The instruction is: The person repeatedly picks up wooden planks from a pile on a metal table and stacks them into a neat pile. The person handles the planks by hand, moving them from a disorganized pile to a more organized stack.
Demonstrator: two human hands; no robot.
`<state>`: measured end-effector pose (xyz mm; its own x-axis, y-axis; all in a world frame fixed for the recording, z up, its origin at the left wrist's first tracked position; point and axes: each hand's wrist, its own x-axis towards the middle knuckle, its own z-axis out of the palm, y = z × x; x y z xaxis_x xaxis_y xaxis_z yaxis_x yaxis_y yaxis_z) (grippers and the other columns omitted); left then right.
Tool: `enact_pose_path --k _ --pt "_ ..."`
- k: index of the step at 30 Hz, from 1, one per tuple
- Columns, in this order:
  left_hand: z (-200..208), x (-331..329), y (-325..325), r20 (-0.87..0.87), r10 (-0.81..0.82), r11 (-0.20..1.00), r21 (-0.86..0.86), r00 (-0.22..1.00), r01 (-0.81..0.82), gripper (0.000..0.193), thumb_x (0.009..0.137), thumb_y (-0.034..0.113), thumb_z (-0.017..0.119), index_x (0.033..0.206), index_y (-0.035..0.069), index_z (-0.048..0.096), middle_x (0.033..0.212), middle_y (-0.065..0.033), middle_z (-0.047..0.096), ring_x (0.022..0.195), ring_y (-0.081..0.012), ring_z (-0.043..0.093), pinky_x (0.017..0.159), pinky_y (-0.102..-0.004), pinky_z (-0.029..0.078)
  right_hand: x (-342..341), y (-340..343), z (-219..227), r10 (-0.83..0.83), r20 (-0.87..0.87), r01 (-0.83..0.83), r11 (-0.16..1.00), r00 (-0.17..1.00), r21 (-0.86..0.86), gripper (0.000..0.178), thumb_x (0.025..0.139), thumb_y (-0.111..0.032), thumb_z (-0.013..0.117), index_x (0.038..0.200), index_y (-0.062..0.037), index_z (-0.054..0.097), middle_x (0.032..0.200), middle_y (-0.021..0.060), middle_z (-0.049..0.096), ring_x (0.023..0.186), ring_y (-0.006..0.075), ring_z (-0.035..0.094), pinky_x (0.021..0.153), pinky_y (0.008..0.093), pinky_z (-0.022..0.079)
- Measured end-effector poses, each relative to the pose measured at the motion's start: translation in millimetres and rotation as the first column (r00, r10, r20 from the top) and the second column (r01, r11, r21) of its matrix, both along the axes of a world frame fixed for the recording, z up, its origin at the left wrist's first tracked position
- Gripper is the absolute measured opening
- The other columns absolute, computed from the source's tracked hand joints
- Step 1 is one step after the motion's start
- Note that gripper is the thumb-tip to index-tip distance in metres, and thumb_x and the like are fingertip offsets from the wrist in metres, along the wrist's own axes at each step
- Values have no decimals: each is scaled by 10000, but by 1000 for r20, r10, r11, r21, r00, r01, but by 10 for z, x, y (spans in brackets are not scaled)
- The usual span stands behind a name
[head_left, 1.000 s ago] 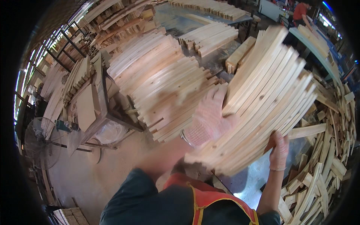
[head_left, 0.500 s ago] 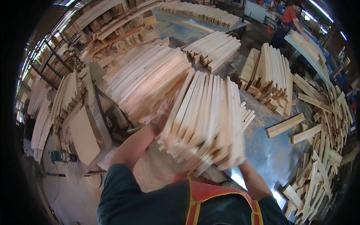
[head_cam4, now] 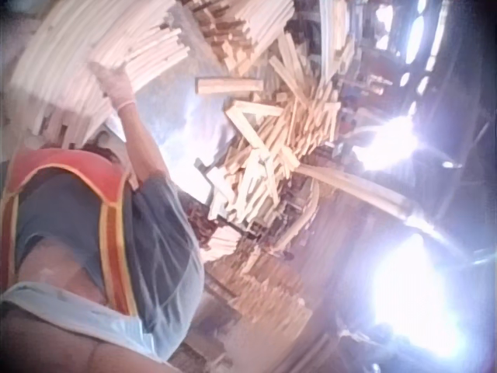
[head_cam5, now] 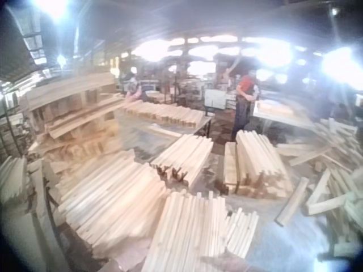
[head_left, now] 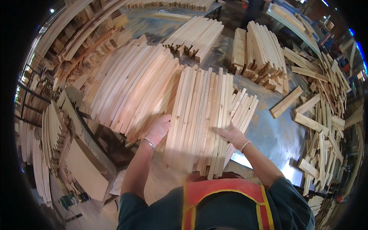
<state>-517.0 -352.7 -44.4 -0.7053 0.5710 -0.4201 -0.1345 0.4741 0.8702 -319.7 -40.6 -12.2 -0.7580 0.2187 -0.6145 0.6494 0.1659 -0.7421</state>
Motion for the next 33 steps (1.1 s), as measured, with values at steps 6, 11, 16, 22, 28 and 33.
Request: enact_pose_path --k 6,11,16,22,28,33 --pt "693 148 496 -709 -330 849 -512 623 -133 562 973 287 652 1451 1 581 1406 -222 623 1335 -378 563 1141 -482 440 -368 -630 192 103 98 -95 992 990 -81 596 927 -492 785 1244 1 674 927 91 711 864 207 673 893 352 593" --pt "578 1050 1255 -863 -388 914 -405 324 15 732 946 365 691 1550 2 492 1556 -226 517 1478 -416 430 1235 -551 319 -32 -231 -464 163 -381 -208 975 910 -80 490 927 -338 830 1293 -53 670 949 88 711 999 199 680 931 340 584" --pt "376 2114 1961 -806 -558 815 -486 200 315 735 846 343 788 1467 14 571 1494 -250 543 1436 -440 482 1205 -565 367 644 1813 -389 -176 -304 271 913 936 306 737 972 -503 717 1578 -137 511 1291 129 733 1201 283 694 982 427 562" --pt "106 2713 2859 -760 -579 769 -387 295 509 736 789 334 821 1411 19 587 1423 -225 585 1317 -450 559 1109 -563 436 873 3881 -750 336 346 -437 250 876 864 574 1039 -405 605 1582 -257 489 1543 56 579 1446 349 491 1160 470 407" --pt "1 2869 3586 -675 -627 774 -483 388 410 839 812 390 819 1499 7 528 1517 -246 521 1379 -447 516 1156 -539 403 1266 3844 -1368 561 229 -303 41 796 952 253 900 -402 670 1075 -230 730 1140 -32 710 1215 294 594 1109 561 388" --pt "-259 3117 4020 -468 -717 668 -673 517 317 1080 783 517 847 1617 37 356 1591 -231 430 1405 -431 493 1173 -511 397 1732 3519 -307 644 -308 0 431 700 902 274 833 -316 741 1026 -126 707 1055 96 707 1096 358 656 1018 551 493"
